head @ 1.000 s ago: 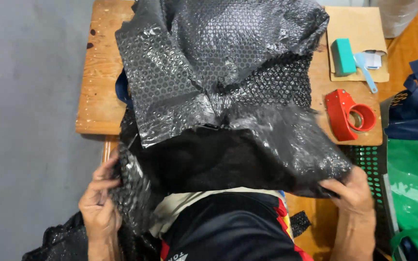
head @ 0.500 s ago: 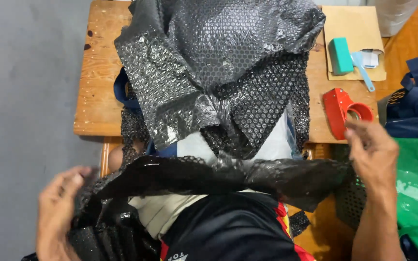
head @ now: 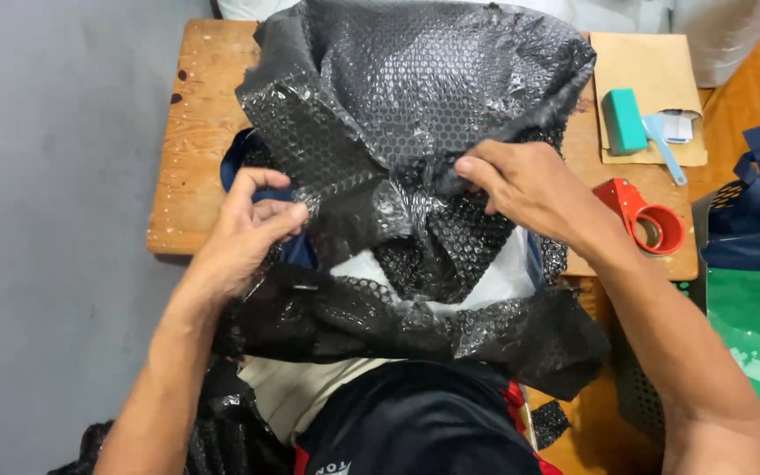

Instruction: Wrapping a large object in black bubble wrap and securing it with adhesive tape.

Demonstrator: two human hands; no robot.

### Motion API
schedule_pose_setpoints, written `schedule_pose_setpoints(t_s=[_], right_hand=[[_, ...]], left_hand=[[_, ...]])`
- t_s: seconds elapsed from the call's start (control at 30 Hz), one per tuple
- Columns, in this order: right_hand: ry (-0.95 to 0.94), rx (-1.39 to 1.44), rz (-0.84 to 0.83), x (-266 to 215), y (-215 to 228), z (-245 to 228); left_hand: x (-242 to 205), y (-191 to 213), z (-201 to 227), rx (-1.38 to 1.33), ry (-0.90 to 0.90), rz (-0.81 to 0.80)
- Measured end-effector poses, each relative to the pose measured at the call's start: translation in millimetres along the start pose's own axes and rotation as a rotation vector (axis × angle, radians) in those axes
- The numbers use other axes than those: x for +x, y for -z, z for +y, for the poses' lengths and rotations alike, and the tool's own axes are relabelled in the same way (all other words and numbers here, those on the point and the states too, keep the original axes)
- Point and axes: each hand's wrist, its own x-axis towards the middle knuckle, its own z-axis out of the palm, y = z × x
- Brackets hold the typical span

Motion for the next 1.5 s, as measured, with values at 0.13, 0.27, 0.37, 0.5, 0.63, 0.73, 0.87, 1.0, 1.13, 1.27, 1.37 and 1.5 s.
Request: schedule_pose_setpoints(t_s=[0.13,0.27,0.37,0.5,0.63,0.73,0.87,1.0,1.13,1.27,1.37,1.5], right_hand=[[0.032,0.055,0.277,-31,-10,51],[-0.056,0.267,0.488,-95,-10,99],[-0.267,0.524,0.524,-122,-22,151],[-0.339,0.633,0.439,-132,-48,227],[-0.403,0.540,0.440,-128,-70,228],[-0.236,-0.031,0.665,-132,-67,180],[-0.141,0.518,0.490,-166,-61,152],[-0.150,0.711,0.016,-180,-66,139],[-0.149,0.344,0.038,-178,-70,106],[-0.178,0.164,0.014,-179,-72,89],[-0.143,0.044,0.051,-187,-70,87],[0.036,0.017,0.030,-198,-47,64]], left_hand=[[11,19,-39,-0.202,-0.093,0.257],[-14,69,-58,-0.333,-0.071,0.251],[-19,98,-85,-0.175,-0.038,0.324],[-14,107,-117,-0.102,-0.048,0.297],[-11,106,-116,-0.015,0.065,0.331],[-28,113,-121,-0.145,0.163,0.197],[-63,129,-120,-0.305,0.051,-0.199],[-101,117,-96,-0.153,0.021,-0.309],[-128,96,-84,0.203,0.072,-0.279],[-136,59,-52,0.577,0.021,-0.201],[-148,56,-45,0.624,0.052,-0.133],[-171,68,-26,0.517,-0.043,-0.148]])
